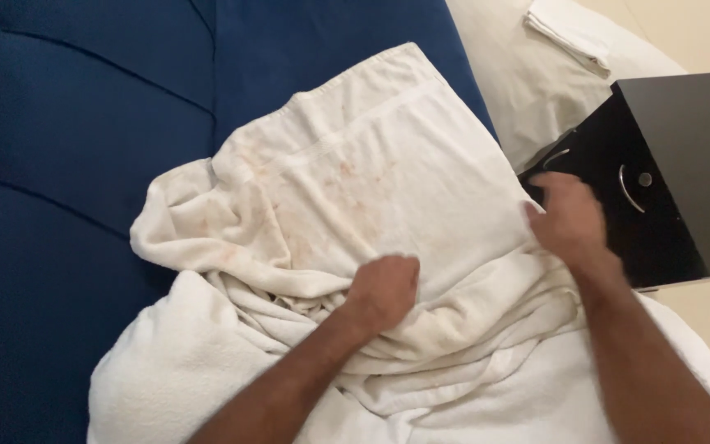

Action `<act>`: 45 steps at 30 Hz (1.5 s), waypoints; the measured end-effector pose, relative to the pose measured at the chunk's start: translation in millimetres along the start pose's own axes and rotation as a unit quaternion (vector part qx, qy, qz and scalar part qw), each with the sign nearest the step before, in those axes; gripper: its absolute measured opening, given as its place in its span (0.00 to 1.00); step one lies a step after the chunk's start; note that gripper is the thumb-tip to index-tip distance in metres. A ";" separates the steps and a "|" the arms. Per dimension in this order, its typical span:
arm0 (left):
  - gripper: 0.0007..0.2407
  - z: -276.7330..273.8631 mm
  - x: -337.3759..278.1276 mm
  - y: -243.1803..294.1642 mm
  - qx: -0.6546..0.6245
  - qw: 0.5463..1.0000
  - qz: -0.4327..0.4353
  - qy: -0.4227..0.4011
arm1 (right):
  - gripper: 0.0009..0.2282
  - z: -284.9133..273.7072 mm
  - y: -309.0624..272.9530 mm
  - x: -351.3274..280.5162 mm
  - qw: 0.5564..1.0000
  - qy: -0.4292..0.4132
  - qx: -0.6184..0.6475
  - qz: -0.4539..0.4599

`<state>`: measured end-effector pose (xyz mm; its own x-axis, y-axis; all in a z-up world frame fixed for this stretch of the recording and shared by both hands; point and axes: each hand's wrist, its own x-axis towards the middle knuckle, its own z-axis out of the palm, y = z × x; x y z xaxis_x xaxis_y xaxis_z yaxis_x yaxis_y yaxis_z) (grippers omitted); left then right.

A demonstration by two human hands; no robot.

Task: The person folds a white towel on a bed. They smooth the towel with both hands, fold it in half lengthwise, and then fold it again to create a smaller rectangle.

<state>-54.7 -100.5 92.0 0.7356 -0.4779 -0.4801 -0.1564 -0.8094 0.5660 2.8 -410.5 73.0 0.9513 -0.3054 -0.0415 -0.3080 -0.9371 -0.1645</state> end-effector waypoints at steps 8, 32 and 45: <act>0.24 44.3 117.2 -0.3 0.113 0.917 0.118 0.364 | 0.29 52.7 -62.1 12.2 0.918 -0.076 0.078 -0.381; 0.28 -6.3 182.3 -14.3 0.137 0.922 0.020 0.362 | 0.27 72.7 -77.5 76.5 0.934 0.037 0.096 -0.342; 0.28 -88.1 206.6 -93.2 0.106 0.930 -0.076 0.343 | 0.31 56.1 -119.7 144.3 0.962 -0.123 0.010 -0.244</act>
<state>169.9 -93.8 -0.9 0.9960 -0.0807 0.0384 -0.0890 -0.9338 0.3467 177.6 -332.8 31.5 0.9573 0.2223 -0.1849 0.1746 -0.9542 -0.2430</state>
